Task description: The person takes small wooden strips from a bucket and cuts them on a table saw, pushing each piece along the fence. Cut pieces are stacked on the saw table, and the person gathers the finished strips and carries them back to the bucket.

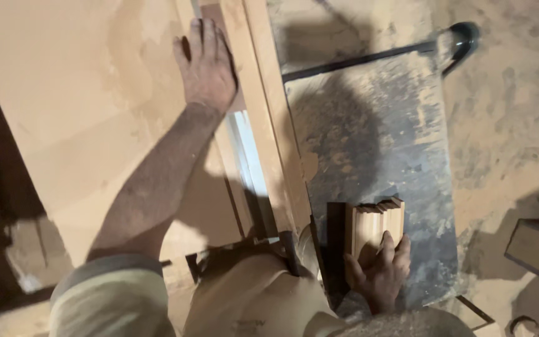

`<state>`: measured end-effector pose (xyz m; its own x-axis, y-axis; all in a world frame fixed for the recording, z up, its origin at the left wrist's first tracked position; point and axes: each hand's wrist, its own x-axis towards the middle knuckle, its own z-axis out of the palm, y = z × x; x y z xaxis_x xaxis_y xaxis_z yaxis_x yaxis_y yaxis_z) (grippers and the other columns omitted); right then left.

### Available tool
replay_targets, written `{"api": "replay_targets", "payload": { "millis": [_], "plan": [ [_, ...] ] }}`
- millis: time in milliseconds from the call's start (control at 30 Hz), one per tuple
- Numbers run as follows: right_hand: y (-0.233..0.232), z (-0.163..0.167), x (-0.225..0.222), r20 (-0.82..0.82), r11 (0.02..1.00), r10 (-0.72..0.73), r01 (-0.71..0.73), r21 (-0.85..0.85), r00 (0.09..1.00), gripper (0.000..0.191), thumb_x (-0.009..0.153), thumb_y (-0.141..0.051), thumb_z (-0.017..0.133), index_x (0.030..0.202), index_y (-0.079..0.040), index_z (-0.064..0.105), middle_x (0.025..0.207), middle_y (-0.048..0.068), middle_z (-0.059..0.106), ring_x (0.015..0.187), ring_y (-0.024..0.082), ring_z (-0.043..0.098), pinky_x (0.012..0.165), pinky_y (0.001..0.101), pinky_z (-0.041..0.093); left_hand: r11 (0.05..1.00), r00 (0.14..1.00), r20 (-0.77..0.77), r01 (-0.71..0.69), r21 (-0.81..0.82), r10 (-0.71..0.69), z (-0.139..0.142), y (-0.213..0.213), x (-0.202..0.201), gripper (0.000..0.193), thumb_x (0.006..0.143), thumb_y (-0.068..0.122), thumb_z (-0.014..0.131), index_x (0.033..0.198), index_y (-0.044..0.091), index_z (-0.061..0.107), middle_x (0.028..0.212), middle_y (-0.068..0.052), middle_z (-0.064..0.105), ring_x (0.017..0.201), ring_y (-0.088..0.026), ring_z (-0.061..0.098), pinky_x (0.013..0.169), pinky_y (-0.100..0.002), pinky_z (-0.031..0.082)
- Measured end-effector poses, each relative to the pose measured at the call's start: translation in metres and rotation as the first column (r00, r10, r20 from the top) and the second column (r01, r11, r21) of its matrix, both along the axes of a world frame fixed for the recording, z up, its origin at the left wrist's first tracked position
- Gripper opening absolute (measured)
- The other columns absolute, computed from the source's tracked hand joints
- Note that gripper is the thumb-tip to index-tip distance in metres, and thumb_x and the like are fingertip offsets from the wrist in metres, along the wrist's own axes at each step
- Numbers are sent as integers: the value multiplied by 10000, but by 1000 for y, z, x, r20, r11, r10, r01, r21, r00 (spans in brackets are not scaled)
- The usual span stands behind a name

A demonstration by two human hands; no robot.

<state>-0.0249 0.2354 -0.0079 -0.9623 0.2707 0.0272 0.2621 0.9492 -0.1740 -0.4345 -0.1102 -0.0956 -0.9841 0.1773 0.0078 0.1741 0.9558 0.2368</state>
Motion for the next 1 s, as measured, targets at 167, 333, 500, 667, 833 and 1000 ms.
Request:
{"api": "replay_targets", "payload": {
  "millis": [167, 333, 500, 667, 833, 1000],
  "plan": [
    [-8, 7, -18, -5, 997, -82, 82, -1, 997, 997, 647, -624, 792, 1408, -36, 527, 1444, 365, 458, 1164, 545, 552, 902, 595, 499, 992, 996, -94, -18, -123, 7, 8, -19, -106, 541, 989, 158, 378, 1492, -34, 430, 1620, -195, 378, 1519, -387, 242, 1166, -723, 42],
    [-10, 22, -11, -101, 997, -52, 46, -64, 993, 995, 682, -649, 797, 1429, -49, 529, 1449, 356, 448, 1211, 538, 551, 975, 586, 483, 937, 800, -553, -28, 349, 231, 57, -14, -129, 376, 1103, 191, 453, 1388, -55, 456, 1346, -247, 541, 1222, -389, 503, 1010, -588, 274],
    [-12, 13, 0, 73, 982, -186, 187, -7, 980, 1030, 673, -637, 811, 1478, -86, 480, 1529, 334, 370, 1264, 507, 484, 1006, 583, 438, 756, 978, 195, -67, 652, -81, 55, 91, 79, 278, 1103, 273, 621, 1102, -5, 606, 870, -230, 675, 808, -327, 676, 746, -428, 541],
    [-6, 6, 2, 33, 987, -160, 161, -27, 987, 1040, 698, -669, 814, 1501, -118, 451, 1548, 338, 329, 1286, 520, 463, 984, 587, 437, 790, 519, 600, 327, 518, -609, 34, 195, 252, 644, 1044, 592, 573, 723, 38, 643, 653, -121, 624, 547, -224, 526, 555, -435, 473],
    [8, 0, 14, 8, 988, -124, 124, -91, 992, 1016, 715, -686, 788, 1536, -207, 430, 1558, 306, 341, 1243, 508, 496, 960, 586, 456, 727, 576, 483, 327, 604, -660, 16, 219, 270, 420, 926, 489, 645, 782, 101, 717, 603, -66, 658, 474, -156, 592, 542, -412, 514],
    [22, -16, 21, -69, 995, -64, 58, -78, 996, 926, 778, -663, 751, 1530, -229, 428, 1576, 272, 345, 1164, 507, 532, 936, 579, 482, 802, 548, 705, -97, 589, -451, 17, 215, 270, 294, 959, 259, 701, 1037, -23, 721, 726, -85, 729, 559, -184, 671, 539, -378, 561]
  ]
}}
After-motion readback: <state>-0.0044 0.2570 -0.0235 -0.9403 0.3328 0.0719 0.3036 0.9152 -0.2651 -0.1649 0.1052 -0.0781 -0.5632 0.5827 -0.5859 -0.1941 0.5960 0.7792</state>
